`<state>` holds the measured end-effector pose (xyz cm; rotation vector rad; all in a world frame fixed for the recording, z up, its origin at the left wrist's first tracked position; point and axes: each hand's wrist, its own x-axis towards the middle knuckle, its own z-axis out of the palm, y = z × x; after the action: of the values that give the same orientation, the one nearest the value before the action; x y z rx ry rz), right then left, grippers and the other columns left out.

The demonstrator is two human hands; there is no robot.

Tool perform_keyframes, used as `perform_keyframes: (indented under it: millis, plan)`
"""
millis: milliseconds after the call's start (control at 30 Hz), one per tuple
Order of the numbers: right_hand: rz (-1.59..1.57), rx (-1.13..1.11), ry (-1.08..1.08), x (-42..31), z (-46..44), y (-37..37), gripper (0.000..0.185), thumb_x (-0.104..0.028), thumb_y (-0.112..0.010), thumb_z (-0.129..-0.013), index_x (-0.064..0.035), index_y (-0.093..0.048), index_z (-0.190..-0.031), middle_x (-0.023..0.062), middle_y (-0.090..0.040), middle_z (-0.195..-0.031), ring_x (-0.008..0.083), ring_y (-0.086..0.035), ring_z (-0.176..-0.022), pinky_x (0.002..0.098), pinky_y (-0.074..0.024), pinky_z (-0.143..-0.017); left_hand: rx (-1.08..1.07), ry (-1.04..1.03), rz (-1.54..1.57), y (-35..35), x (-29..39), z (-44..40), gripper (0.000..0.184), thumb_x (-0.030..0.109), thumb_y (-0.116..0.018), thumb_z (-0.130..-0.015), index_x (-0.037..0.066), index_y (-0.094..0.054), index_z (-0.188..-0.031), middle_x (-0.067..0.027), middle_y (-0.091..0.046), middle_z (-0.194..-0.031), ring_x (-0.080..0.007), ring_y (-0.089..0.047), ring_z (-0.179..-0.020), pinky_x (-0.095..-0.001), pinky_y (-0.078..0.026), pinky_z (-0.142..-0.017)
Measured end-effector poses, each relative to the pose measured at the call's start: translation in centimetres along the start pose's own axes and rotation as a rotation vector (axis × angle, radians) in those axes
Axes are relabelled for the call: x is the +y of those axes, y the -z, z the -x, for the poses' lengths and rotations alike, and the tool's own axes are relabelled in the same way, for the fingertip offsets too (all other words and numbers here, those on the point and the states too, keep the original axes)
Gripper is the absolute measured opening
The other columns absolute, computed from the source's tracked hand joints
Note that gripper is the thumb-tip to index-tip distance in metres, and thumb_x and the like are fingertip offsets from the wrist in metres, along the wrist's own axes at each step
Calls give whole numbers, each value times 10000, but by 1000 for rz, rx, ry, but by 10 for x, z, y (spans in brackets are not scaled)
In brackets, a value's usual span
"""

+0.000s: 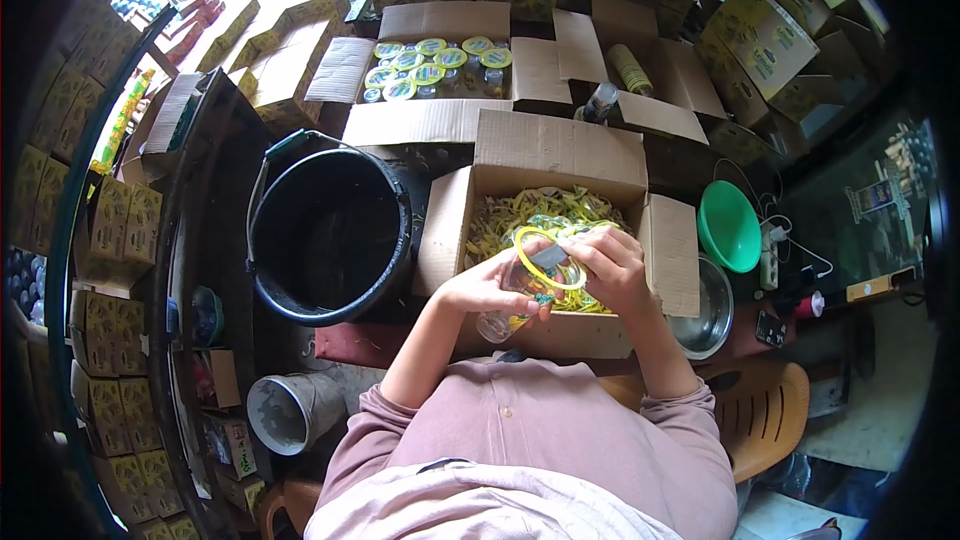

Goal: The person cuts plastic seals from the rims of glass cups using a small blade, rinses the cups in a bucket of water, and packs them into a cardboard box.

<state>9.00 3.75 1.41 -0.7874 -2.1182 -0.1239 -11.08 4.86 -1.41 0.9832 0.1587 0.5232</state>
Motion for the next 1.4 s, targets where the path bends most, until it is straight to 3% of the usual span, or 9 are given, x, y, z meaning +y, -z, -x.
perform_keyframes:
  millis: [167,400,467,533,600,700,833,1033,1400]
  plan:
    - [-83,36,-58,-9,-5,-2,291,-77,-706,-610,-48,-633,-890,48,-602,-755,200,-584,-674,311,-485,-592,-103,54,69,-11,-1,-2,512,154,-708,-684,-39,-437,-1073,-120,-583,-802,-179,-586,-706,-266,-498,-599]
    - [-121,267,-411,-4,-3,-8,251,70,-625,-660,-65,-648,-871,67,-586,-722,172,-561,-631,277,-450,-555,-159,-64,68,-6,-2,0,575,102,-686,-726,17,-332,-1171,-105,-538,-948,-162,-595,-761,-254,-516,-575]
    - [-94,40,-600,6,0,-7,292,89,-584,-666,-46,-641,-920,106,-584,-783,204,-569,-654,308,-452,-570,-136,-84,56,-5,-4,4,580,84,-687,-716,17,-339,-1175,-101,-518,-968,-161,-594,-762,-249,-514,-576]
    - [175,-474,-764,19,20,-12,496,97,-491,-670,-65,-543,-1136,171,-587,-892,324,-591,-774,371,-483,-680,-92,-83,4,-6,3,8,588,77,-689,-710,19,-341,-1180,-100,-508,-978,-161,-594,-752,-244,-510,-575]
    - [425,-739,-843,17,35,-19,544,102,-473,-668,-64,-495,-1186,193,-579,-933,345,-594,-762,378,-497,-690,35,-94,-171,-7,10,13,607,78,-705,-687,29,-355,-1181,-91,-497,-996,-145,-555,-852,-250,-495,-678]
    - [141,-665,-851,27,47,-17,482,98,-524,-667,-33,-538,-1132,183,-580,-910,290,-617,-685,352,-515,-633,231,-199,-389,-10,13,16,627,90,-715,-676,43,-359,-1189,-81,-489,-1021,-126,-477,-976,-271,-442,-817]
    - [-246,-193,-935,10,25,-1,280,70,-621,-683,17,-619,-959,84,-564,-813,126,-612,-626,247,-511,-534,380,-412,-463,-8,11,12,676,74,-672,-704,63,-279,-1254,-116,-419,-1120,-193,-451,-1043,-318,-410,-853]
    - [-450,354,-748,-21,2,1,197,36,-631,-726,-9,-638,-918,69,-589,-802,119,-580,-635,227,-469,-573,485,-617,-691,-9,8,6,727,30,-635,-699,97,-204,-1280,-168,-418,-1167,-224,-463,-1057,-337,-410,-858]
    - [-260,385,-464,-57,-20,-2,180,58,-636,-715,19,-626,-891,73,-567,-740,142,-539,-667,238,-423,-585,489,-719,-907,-20,9,4,875,22,-765,-590,103,-198,-1252,-151,-475,-1105,-235,-508,-1027,-339,-441,-843]
